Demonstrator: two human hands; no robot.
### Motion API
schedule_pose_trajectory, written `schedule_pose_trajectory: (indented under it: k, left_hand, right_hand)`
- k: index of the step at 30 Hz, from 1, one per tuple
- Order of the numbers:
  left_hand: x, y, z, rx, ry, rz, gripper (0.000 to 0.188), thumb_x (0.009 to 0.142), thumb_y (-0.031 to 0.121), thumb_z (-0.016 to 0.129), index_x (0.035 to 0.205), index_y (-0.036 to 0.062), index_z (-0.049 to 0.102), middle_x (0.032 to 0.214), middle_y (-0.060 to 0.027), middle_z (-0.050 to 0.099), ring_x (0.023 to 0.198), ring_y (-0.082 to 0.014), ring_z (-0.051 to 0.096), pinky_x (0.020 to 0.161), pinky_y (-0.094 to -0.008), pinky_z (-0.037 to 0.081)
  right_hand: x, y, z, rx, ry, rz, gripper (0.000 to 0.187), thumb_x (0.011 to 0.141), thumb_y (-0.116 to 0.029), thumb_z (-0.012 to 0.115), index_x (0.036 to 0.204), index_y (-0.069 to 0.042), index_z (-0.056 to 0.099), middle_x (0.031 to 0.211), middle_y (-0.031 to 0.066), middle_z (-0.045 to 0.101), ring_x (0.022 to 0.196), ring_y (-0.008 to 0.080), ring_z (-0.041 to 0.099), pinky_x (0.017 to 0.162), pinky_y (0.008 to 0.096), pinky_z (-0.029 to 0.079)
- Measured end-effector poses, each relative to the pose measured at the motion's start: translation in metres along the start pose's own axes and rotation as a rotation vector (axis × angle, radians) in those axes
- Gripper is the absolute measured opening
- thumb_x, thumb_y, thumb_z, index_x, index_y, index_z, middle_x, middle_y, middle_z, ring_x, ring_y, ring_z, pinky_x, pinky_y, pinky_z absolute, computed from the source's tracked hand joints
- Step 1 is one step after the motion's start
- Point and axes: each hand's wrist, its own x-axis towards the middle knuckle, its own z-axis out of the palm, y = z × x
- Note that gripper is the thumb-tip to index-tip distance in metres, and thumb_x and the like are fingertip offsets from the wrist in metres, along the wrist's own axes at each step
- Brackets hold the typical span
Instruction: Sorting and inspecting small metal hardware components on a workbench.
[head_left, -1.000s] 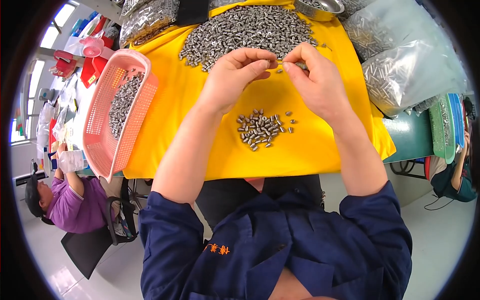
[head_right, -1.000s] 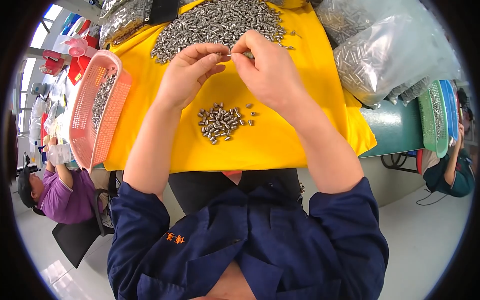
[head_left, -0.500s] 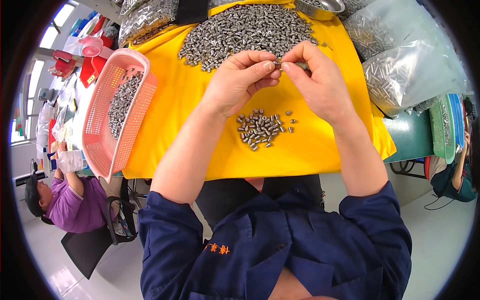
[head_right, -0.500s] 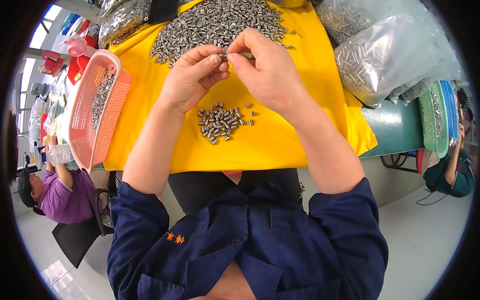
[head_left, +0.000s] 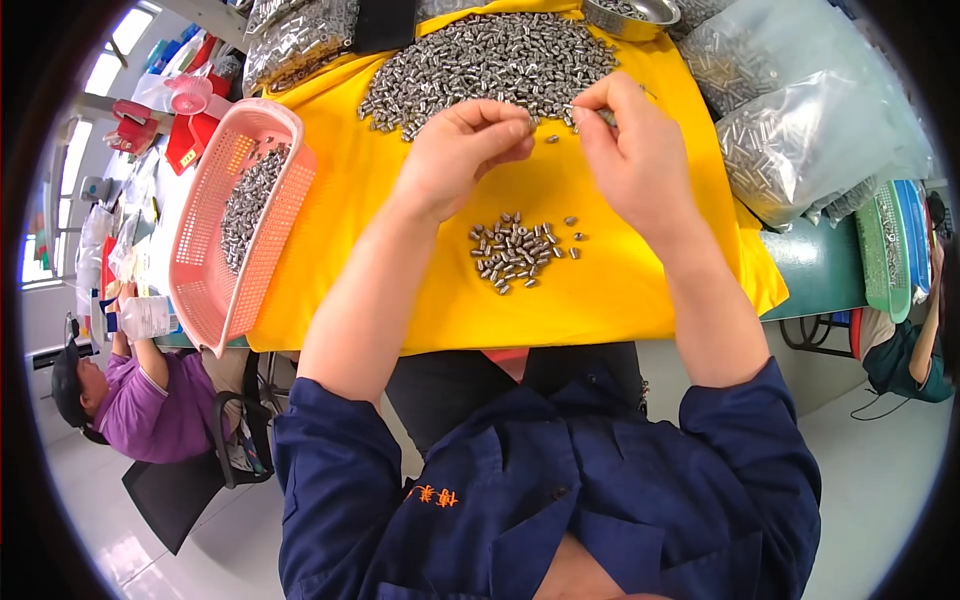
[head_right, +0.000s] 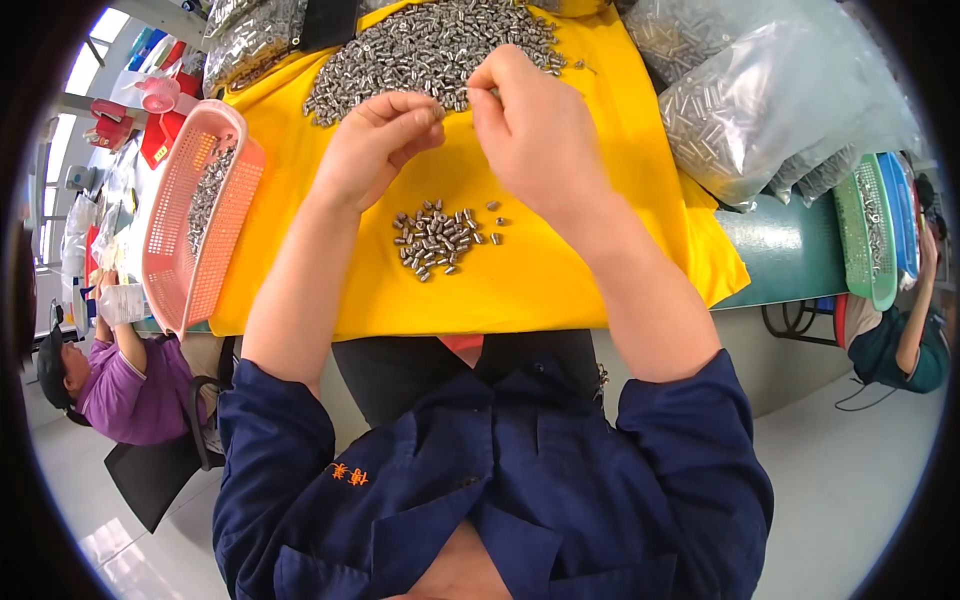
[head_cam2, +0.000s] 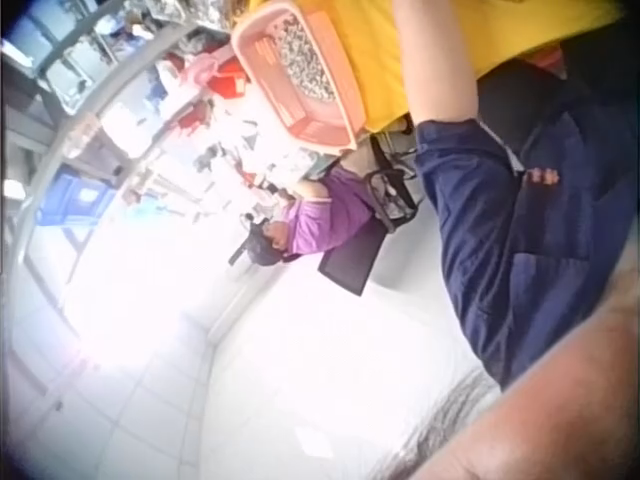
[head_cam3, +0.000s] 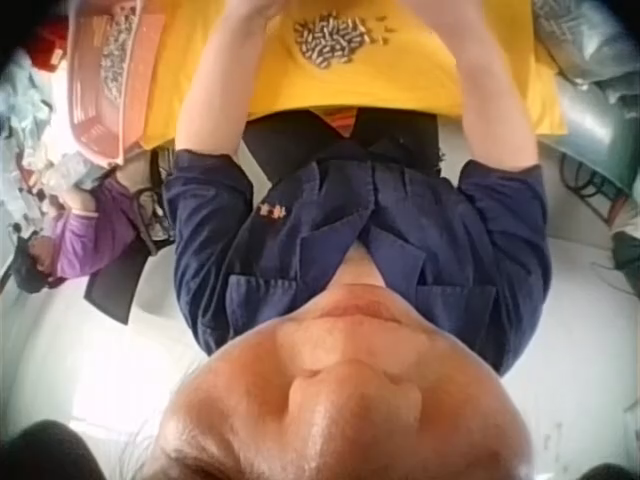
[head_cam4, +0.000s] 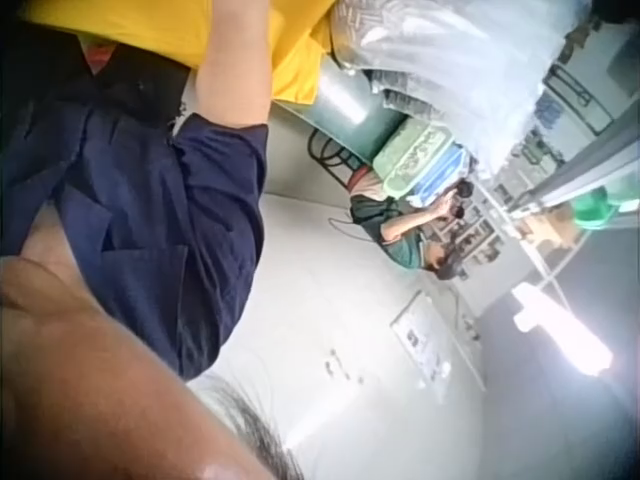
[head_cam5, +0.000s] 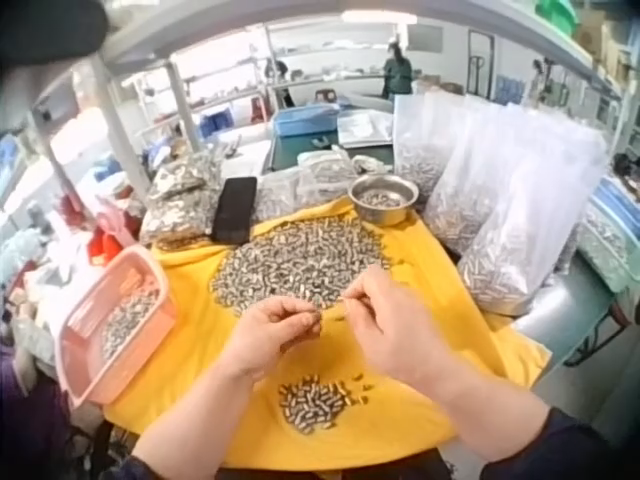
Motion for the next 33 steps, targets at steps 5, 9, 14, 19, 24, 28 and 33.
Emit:
schedule_pose_trajectory:
  k: [5, 9, 14, 19, 24, 28, 33]
  left_hand:
    - [-0.023, 0.006, 0.015, 0.794, -0.312, -0.012, 0.011, 0.074, 0.002, 0.06, 0.085, 0.0009, 0.062, 0.085, -0.0021, 0.061, 0.075, -0.0099, 0.057, 0.069, -0.0229, 0.047]
    - [-0.002, 0.007, 0.023, 0.982, -0.124, 0.253, 0.016, 0.073, 0.008, 0.06, 0.088, 0.0031, 0.063, 0.081, -0.0054, 0.062, 0.073, -0.0134, 0.059, 0.068, -0.0257, 0.047]
    - [0.027, -0.014, 0.02, 1.45, 0.004, 0.428, 0.018, 0.073, 0.014, 0.058, 0.088, 0.0061, 0.064, 0.085, -0.0151, 0.061, 0.077, -0.0302, 0.059, 0.069, -0.0344, 0.047]
    - [0.012, -0.001, 0.028, 1.25, 0.036, 0.254, 0.012, 0.076, 0.01, 0.06, 0.086, 0.0031, 0.062, 0.087, -0.0103, 0.063, 0.073, -0.0206, 0.062, 0.068, -0.0287, 0.048]
    - [0.001, 0.001, 0.012, 0.323, -0.001, 0.131, 0.016, 0.077, 0.0, 0.06, 0.093, -0.0022, 0.057, 0.085, -0.0083, 0.062, 0.076, -0.0149, 0.061, 0.071, -0.0244, 0.05]
    - [-0.003, 0.0, 0.011, 0.225, -0.033, 0.158, 0.016, 0.077, 0.001, 0.062, 0.092, -0.0023, 0.058, 0.084, -0.008, 0.063, 0.077, -0.0139, 0.061, 0.072, -0.024, 0.049]
    - [-0.003, -0.003, 0.009, 0.186, -0.044, 0.17, 0.017, 0.076, 0.0, 0.063, 0.092, -0.0027, 0.059, 0.083, -0.0085, 0.063, 0.077, -0.0139, 0.061, 0.073, -0.0239, 0.05]
  right_hand:
    - [0.005, -0.001, -0.011, 0.112, 0.006, 0.117, 0.006, 0.079, -0.007, 0.053, 0.082, -0.002, 0.051, 0.066, 0.0084, 0.057, 0.052, 0.0154, 0.051, 0.05, 0.0275, 0.04]
    - [0.006, -0.002, -0.008, 0.141, 0.019, 0.141, 0.006, 0.079, -0.008, 0.053, 0.082, -0.003, 0.052, 0.065, 0.0072, 0.057, 0.05, 0.013, 0.048, 0.048, 0.0268, 0.039]
    - [0.007, 0.007, -0.004, 0.149, 0.039, 0.133, 0.007, 0.078, -0.009, 0.053, 0.082, -0.003, 0.052, 0.066, 0.0071, 0.057, 0.05, 0.0151, 0.049, 0.049, 0.0276, 0.039]
    - [0.007, 0.003, -0.006, 0.167, 0.041, 0.131, 0.006, 0.078, -0.009, 0.053, 0.081, -0.003, 0.052, 0.067, 0.0075, 0.057, 0.052, 0.0171, 0.05, 0.049, 0.028, 0.039]
    - [0.005, 0.003, -0.008, 0.163, -0.157, 0.179, 0.007, 0.078, -0.009, 0.054, 0.08, -0.003, 0.052, 0.064, 0.0074, 0.055, 0.053, 0.0149, 0.048, 0.05, 0.0275, 0.038]
    - [0.005, -0.002, -0.008, 0.209, -0.229, 0.209, 0.007, 0.078, -0.009, 0.054, 0.079, -0.002, 0.051, 0.063, 0.007, 0.054, 0.053, 0.0134, 0.047, 0.05, 0.0272, 0.038]
    - [0.004, 0.001, -0.004, 0.22, -0.242, 0.162, 0.006, 0.078, -0.008, 0.052, 0.079, -0.002, 0.051, 0.061, 0.0075, 0.053, 0.052, 0.0142, 0.047, 0.05, 0.0278, 0.037]
